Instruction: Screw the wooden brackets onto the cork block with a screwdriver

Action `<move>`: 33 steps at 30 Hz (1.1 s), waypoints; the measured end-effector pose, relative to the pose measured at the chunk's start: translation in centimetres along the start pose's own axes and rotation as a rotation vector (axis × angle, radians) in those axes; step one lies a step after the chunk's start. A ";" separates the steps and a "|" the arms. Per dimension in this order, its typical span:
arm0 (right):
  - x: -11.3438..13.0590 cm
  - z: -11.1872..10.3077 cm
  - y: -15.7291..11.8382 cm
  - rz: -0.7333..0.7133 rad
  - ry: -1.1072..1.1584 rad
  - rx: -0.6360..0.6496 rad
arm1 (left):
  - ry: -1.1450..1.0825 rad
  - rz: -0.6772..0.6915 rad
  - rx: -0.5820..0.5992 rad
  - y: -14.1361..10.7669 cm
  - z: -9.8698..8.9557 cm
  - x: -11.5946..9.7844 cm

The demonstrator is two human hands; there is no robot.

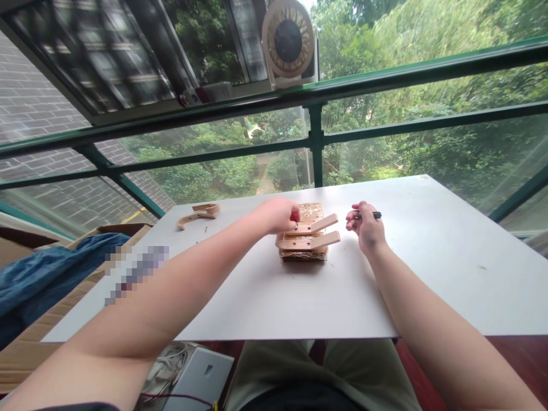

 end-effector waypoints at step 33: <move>-0.2 -0.1 0.2 0.002 -0.001 -0.004 | 0.331 -0.058 0.267 0.1 0.1 -1.3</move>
Point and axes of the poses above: each hand's wrist, its own y-axis towards the middle knuckle, its own z-axis out of the palm, x = y × z, the point moved 6 cm from there along y, towards the middle knuckle, and after that the axes turned 10 degrees about y, right-handed, at the moved point
